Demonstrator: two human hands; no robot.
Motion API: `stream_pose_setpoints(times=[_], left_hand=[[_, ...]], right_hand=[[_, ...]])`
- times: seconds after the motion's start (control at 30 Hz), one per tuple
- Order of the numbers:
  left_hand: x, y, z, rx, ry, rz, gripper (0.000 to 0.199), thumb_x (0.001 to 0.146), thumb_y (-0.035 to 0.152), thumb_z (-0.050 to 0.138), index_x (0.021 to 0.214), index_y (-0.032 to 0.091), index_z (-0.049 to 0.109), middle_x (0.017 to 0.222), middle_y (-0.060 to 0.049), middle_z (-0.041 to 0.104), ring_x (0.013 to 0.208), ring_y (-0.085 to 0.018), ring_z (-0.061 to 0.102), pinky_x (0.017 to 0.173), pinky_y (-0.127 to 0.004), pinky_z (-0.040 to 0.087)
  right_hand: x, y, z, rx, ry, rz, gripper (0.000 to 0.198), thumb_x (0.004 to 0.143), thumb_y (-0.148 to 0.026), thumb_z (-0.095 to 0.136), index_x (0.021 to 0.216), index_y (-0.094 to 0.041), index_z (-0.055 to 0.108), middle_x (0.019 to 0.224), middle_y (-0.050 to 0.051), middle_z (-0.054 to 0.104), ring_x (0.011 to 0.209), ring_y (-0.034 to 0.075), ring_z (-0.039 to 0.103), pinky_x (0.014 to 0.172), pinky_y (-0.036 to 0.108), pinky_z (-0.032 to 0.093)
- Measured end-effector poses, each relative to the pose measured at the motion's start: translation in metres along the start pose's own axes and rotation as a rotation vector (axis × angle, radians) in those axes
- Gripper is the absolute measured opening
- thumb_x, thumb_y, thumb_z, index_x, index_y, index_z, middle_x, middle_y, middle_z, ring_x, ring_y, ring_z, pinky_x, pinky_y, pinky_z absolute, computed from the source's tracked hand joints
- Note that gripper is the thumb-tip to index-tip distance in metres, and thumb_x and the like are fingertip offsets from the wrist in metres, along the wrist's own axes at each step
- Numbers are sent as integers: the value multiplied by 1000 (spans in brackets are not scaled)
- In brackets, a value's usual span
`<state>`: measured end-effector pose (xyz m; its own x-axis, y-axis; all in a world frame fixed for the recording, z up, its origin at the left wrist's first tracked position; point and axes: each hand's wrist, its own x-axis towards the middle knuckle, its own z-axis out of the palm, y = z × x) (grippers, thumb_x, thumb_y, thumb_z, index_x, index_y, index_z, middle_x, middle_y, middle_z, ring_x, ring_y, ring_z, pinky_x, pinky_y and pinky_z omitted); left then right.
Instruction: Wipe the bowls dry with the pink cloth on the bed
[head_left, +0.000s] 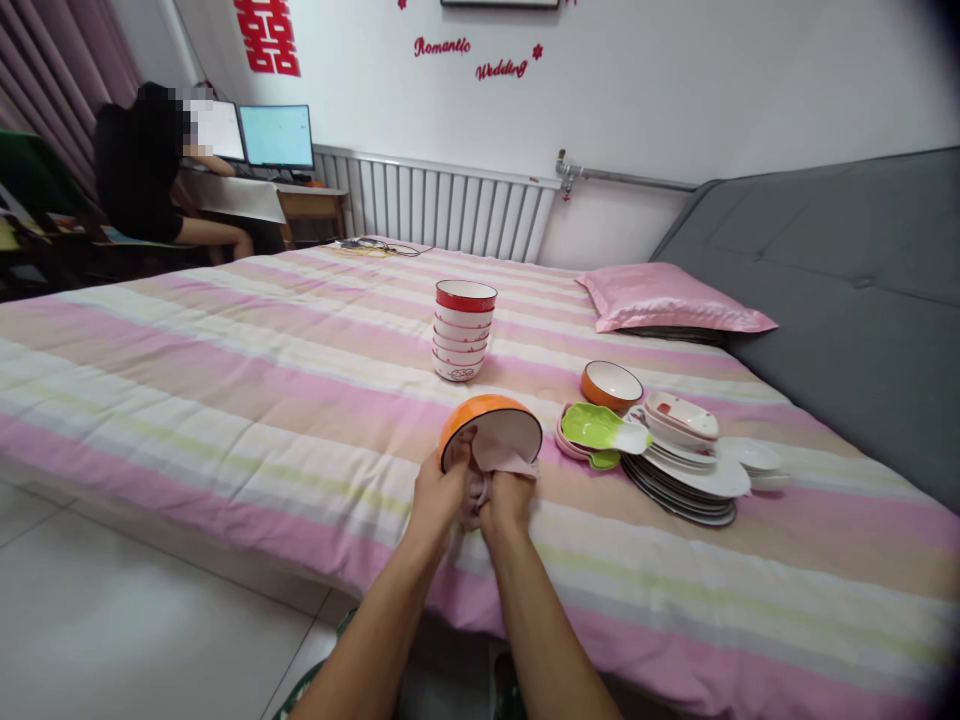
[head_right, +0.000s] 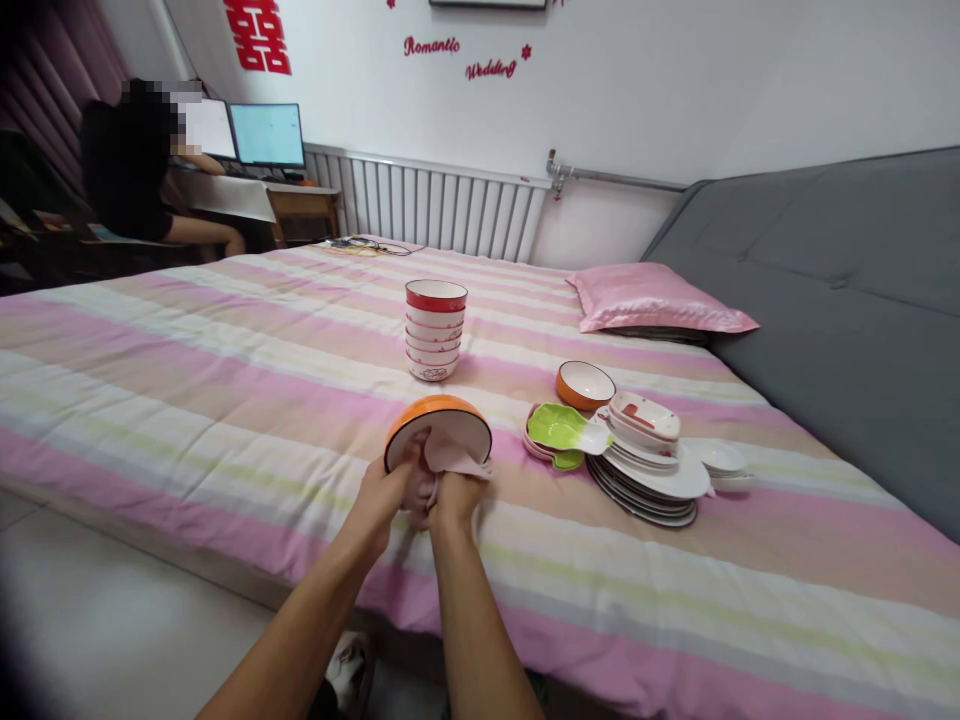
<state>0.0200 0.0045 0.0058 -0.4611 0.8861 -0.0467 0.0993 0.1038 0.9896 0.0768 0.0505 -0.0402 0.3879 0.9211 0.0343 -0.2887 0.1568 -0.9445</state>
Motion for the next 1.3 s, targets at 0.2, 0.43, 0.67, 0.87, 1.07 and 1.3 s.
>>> stream_pose_setpoints(times=[0.2,0.43,0.67,0.87,1.07,1.3], left_hand=[[5,4,-14,208,13,78,39,80,40,52,105,14,64,86,-9,70,76,-22,66,66,-30,48],[3,15,-26,677,59,218,32,80,28,49,108,19,62,91,-9,71,81,-25,66,66,-29,42],[7,12,-34,837,60,160,28,80,22,46,101,22,65,90,-11,72,86,-29,65,63,-29,37],[8,12,-33,771,56,176,31,78,15,45,99,21,67,88,-9,72,86,-27,64,64,-28,37],[5,13,-30,665,40,141,24,77,14,42,81,20,66,73,-8,70,69,-23,65,56,-26,35],[7,7,-26,497,40,66,28,83,31,43,74,18,66,64,-9,66,63,-23,65,55,-27,40]], right_hand=[[16,-15,-12,-97,193,-125,20,67,-30,58,82,-18,53,80,6,64,75,19,60,62,29,51],[14,-29,-27,-299,175,-339,26,53,-30,71,58,-22,46,60,0,52,62,17,51,54,26,45],[9,-25,-29,-412,-46,-468,39,51,-34,71,46,-25,33,44,-8,33,43,9,32,39,24,33],[11,-28,-28,-389,-26,-460,37,53,-35,70,50,-24,35,48,-7,36,46,10,36,41,23,36],[17,-27,-28,-359,11,-460,35,51,-31,67,54,-25,32,49,-7,36,49,10,37,42,23,36],[24,-15,-25,-323,76,-428,26,55,-24,61,63,-24,36,53,-7,41,51,11,42,46,22,38]])
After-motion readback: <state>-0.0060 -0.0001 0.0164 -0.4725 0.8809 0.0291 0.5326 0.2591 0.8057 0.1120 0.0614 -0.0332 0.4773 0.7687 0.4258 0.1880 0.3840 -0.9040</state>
